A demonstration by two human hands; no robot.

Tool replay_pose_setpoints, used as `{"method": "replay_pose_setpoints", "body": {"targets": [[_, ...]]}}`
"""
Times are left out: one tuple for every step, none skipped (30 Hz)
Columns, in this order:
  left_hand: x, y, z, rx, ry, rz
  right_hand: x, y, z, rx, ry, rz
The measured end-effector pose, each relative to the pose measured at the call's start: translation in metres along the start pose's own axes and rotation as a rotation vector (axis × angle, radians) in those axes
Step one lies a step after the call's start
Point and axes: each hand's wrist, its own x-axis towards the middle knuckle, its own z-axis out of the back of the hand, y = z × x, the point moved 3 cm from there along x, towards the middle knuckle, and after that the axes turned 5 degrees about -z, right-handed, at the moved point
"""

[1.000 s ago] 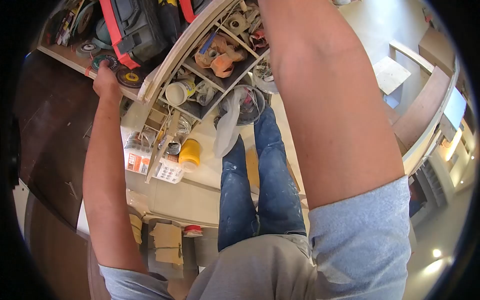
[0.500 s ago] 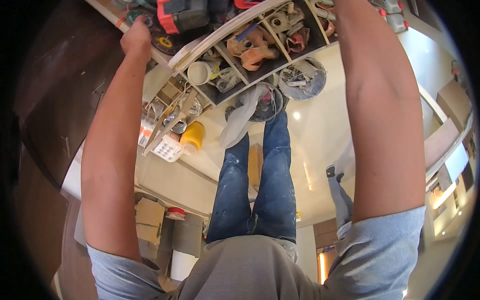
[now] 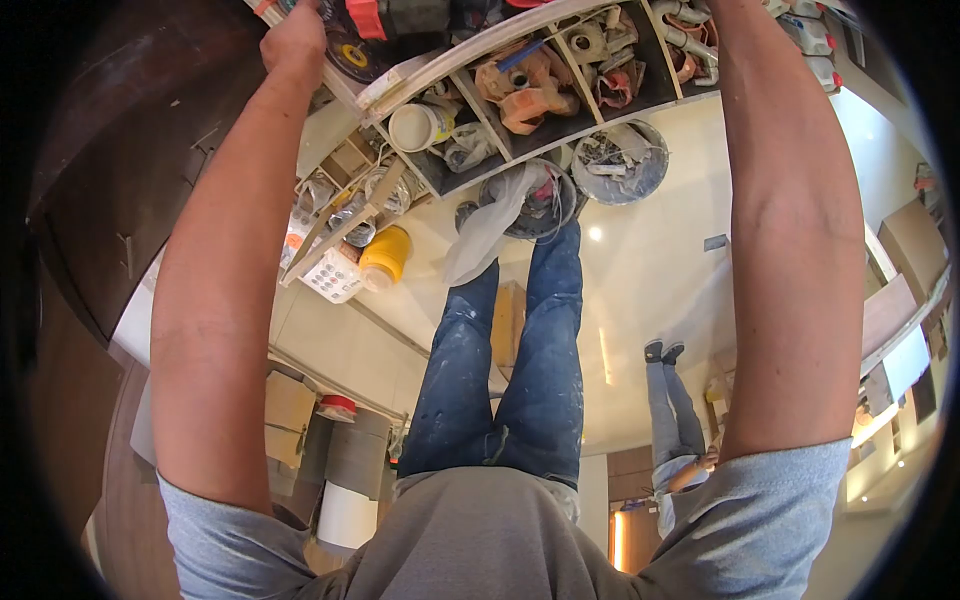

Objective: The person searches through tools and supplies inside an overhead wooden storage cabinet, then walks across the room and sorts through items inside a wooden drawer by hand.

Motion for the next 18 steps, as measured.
{"method": "replay_pose_setpoints", "body": {"targets": [[-0.002, 0.001, 0.000, -0.008, 0.005, -0.014, 0.001, -0.001, 0.000, 0.003, 0.002, 0.002], [0.002, 0.003, -0.002, 0.005, -0.012, -0.008, 0.001, -0.002, -0.001, 0.007, 0.006, 0.006], [0.008, 0.006, -0.006, 0.018, -0.029, -0.003, 0.003, -0.003, -0.002, 0.016, 0.013, 0.011], [0.008, 0.005, -0.005, 0.031, -0.046, 0.003, 0.004, -0.004, -0.003, 0.028, 0.017, 0.018], [0.006, 0.005, -0.005, 0.023, -0.039, 0.005, 0.006, -0.005, -0.003, 0.043, 0.021, 0.028], [0.005, 0.005, -0.005, 0.015, -0.033, 0.008, 0.008, -0.006, -0.004, 0.048, 0.016, 0.034], [0.002, 0.002, -0.004, 0.007, -0.027, 0.011, 0.008, -0.008, -0.006, 0.057, 0.012, 0.043], [-0.001, 0.000, -0.002, -0.009, -0.017, 0.018, 0.010, -0.006, -0.006, -0.013, -0.027, 0.043], [-0.003, -0.002, 0.000, -0.023, -0.006, 0.025, 0.010, -0.007, -0.005, -0.008, 0.001, 0.046], [-0.005, -0.001, 0.000, -0.038, 0.006, 0.032, 0.000, -0.003, 0.001, -0.005, 0.030, 0.048], [-0.004, 0.001, -0.001, -0.022, 0.003, 0.013, -0.005, -0.001, 0.004, -0.001, 0.057, 0.050], [0.000, 0.002, -0.002, -0.005, -0.001, -0.007, -0.002, 0.000, 0.004, -0.027, 0.058, 0.013], [0.003, 0.003, -0.003, 0.011, -0.006, -0.027, 0.002, 0.001, 0.002, -0.052, 0.058, -0.024], [0.006, 0.005, -0.004, 0.010, -0.010, -0.031, 0.003, 0.001, 0.002, -0.077, 0.059, -0.061], [0.009, 0.007, -0.006, 0.008, -0.015, -0.035, 0.001, 0.000, 0.002, -0.040, 0.064, -0.049], [0.008, 0.007, -0.005, 0.007, -0.019, -0.038, -0.005, 0.002, 0.002, -0.004, 0.069, -0.038], [0.007, 0.008, -0.005, -0.021, 0.008, -0.029, -0.008, 0.003, 0.002, 0.031, 0.075, -0.026], [0.005, 0.008, -0.005, -0.049, 0.033, -0.020, -0.006, 0.001, 0.000, 0.034, 0.070, -0.027]]}}
